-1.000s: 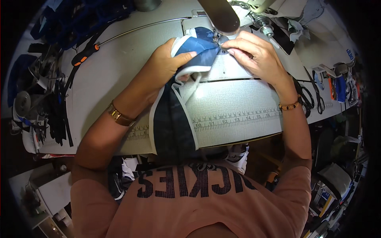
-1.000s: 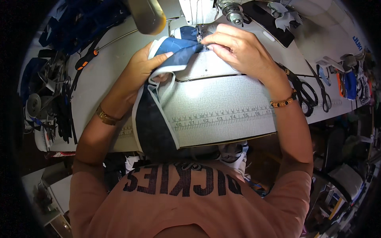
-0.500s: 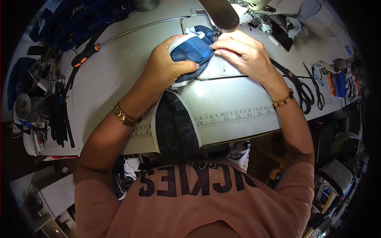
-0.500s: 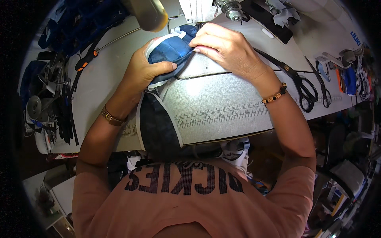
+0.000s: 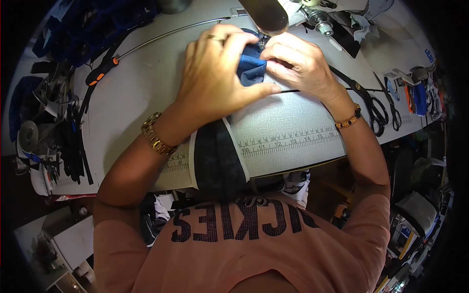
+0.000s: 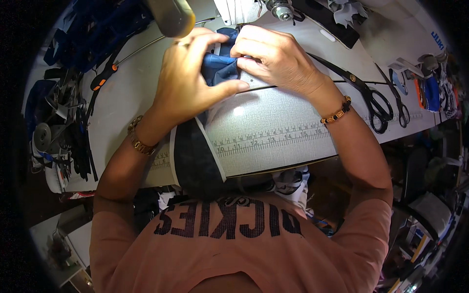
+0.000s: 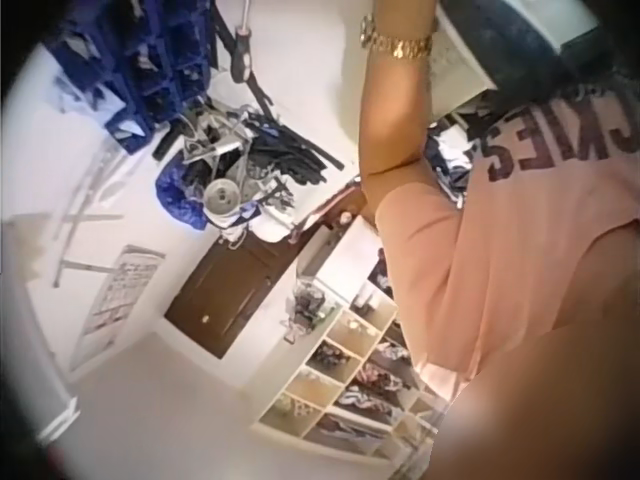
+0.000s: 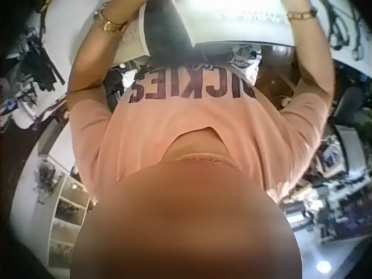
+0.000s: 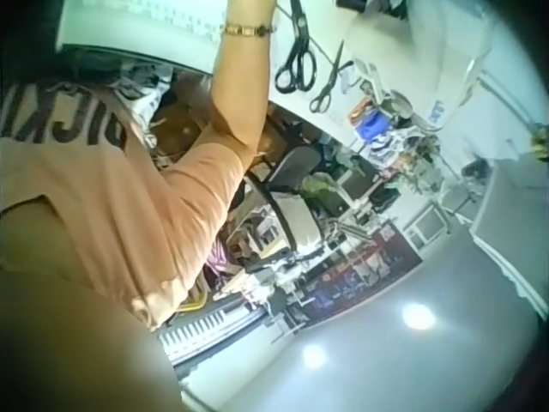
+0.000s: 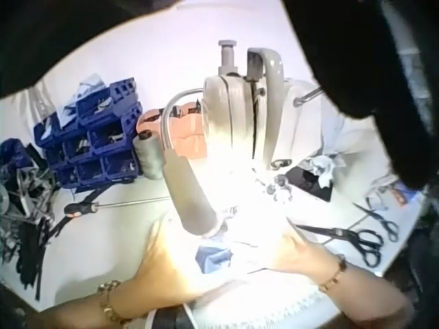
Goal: Using a sewing machine to stitch fabric pieces together to assemble a hat.
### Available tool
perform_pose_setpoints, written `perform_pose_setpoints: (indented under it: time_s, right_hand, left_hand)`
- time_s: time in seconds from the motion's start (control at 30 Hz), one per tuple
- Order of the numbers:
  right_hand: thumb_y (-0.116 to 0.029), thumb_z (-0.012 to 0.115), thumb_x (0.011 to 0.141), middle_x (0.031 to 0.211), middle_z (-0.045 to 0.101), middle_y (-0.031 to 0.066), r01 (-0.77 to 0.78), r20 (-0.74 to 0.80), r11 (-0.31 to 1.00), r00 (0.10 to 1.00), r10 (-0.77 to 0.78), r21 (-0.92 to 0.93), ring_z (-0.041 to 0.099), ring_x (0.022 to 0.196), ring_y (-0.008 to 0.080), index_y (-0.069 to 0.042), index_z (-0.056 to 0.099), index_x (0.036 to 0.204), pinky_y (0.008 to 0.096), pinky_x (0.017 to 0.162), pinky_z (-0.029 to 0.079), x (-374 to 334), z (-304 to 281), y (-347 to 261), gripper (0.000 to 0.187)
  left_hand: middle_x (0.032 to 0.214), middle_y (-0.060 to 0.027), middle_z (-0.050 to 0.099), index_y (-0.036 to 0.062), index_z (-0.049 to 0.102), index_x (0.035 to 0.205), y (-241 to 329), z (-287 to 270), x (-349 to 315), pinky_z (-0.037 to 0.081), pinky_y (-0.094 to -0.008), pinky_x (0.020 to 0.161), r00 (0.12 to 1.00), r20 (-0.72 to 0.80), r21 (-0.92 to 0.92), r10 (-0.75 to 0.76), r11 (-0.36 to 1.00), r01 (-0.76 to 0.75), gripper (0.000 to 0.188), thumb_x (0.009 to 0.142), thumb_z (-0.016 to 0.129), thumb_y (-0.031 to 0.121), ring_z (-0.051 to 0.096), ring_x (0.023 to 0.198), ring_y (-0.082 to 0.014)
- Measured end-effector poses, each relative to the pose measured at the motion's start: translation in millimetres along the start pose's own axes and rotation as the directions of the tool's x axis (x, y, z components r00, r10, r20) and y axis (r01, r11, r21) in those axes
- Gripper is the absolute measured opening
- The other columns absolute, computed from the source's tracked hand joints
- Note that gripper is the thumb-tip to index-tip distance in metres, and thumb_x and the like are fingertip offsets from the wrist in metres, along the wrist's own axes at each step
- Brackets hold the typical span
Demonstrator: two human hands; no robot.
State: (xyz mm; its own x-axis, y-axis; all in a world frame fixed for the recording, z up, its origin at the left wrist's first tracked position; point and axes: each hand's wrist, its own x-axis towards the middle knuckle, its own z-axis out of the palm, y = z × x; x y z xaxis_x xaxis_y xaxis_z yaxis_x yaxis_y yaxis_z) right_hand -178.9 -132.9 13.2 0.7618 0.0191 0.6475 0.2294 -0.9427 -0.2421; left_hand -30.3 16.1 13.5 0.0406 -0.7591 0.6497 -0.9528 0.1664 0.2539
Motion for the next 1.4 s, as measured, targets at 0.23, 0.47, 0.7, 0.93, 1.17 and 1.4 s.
perform_pose_setpoints:
  time_s: [0.23,0.47,0.7,0.93,1.17,1.4]
  right_hand:
    - [-0.005,0.073,0.076,0.086,0.067,0.0075,-0.091,0.018,0.987,0.996,0.09,0.13,0.064,0.077,0.018,0.0,0.07,0.087,0.027,0.069,0.051,-0.3,-13.3,4.8,0.012]
    - [-0.008,0.071,0.081,0.091,0.066,0.0081,-0.043,0.005,0.999,0.999,0.043,0.0,0.064,0.083,0.0216,-0.001,0.069,0.095,0.0298,0.074,0.052,-6.3,5.6,26.9,0.016]
    - [-0.009,0.072,0.08,0.087,0.063,0.007,0.002,-0.022,1.0,1.0,-0.002,-0.01,0.064,0.077,0.0209,-0.002,0.068,0.092,0.0295,0.068,0.052,-4.8,8.7,22.2,0.015]
    - [-0.007,0.072,0.078,0.083,0.06,0.0075,0.003,0.04,1.0,0.999,-0.002,-0.023,0.062,0.071,0.0227,-0.002,0.066,0.086,0.0305,0.063,0.051,-5.9,3.6,21.1,0.011]
    - [-0.006,0.069,0.075,0.083,0.056,0.0086,0.014,0.279,0.998,0.96,-0.03,0.062,0.058,0.077,0.0268,-0.004,0.069,0.093,0.0361,0.069,0.049,-13.6,-21.8,16.7,0.017]
    - [-0.001,0.071,0.073,0.069,0.054,0.0052,0.077,0.294,0.994,0.951,-0.095,0.071,0.055,0.063,0.0194,-0.005,0.073,0.094,0.0324,0.057,0.045,-8.3,-30.6,7.9,0.022]
  left_hand:
    - [0.087,-0.0015,0.065,0.0121,0.065,0.093,-9.1,7.8,2.9,0.039,-0.037,0.081,0.99,0.02,0.09,0.143,0.985,-0.144,0.027,0.075,0.075,0.031,0.059,0.09,-0.0195]
    - [0.082,-0.0002,0.067,0.0097,0.07,0.087,-13.1,3.4,1.7,0.042,-0.0324,0.076,1.0,-0.001,-0.062,0.024,0.998,-0.024,0.015,0.076,0.075,0.018,0.061,0.079,-0.0185]
    - [0.081,0.0032,0.065,0.0128,0.071,0.087,-12.0,7.7,0.4,0.041,-0.0307,0.076,0.993,-0.048,-0.085,0.11,0.99,-0.114,0.013,0.075,0.075,0.014,0.061,0.078,-0.015]
    - [0.083,0.0051,0.065,0.0145,0.069,0.087,-10.5,10.3,0.6,0.042,-0.0298,0.076,0.986,-0.05,-0.024,0.161,0.986,-0.162,0.014,0.074,0.072,0.012,0.061,0.08,-0.0133]
    - [0.091,-0.0041,0.069,0.0078,0.068,0.09,20.4,8.6,-9.7,0.051,-0.0325,0.076,0.969,0.12,-0.003,0.214,0.976,-0.216,0.019,0.071,0.069,0.005,0.066,0.086,-0.0205]
    - [0.09,-0.005,0.067,0.0052,0.068,0.088,26.4,7.0,-14.5,0.052,-0.0334,0.078,0.97,0.174,-0.033,0.167,0.986,-0.164,0.017,0.072,0.073,0.007,0.067,0.096,-0.0219]
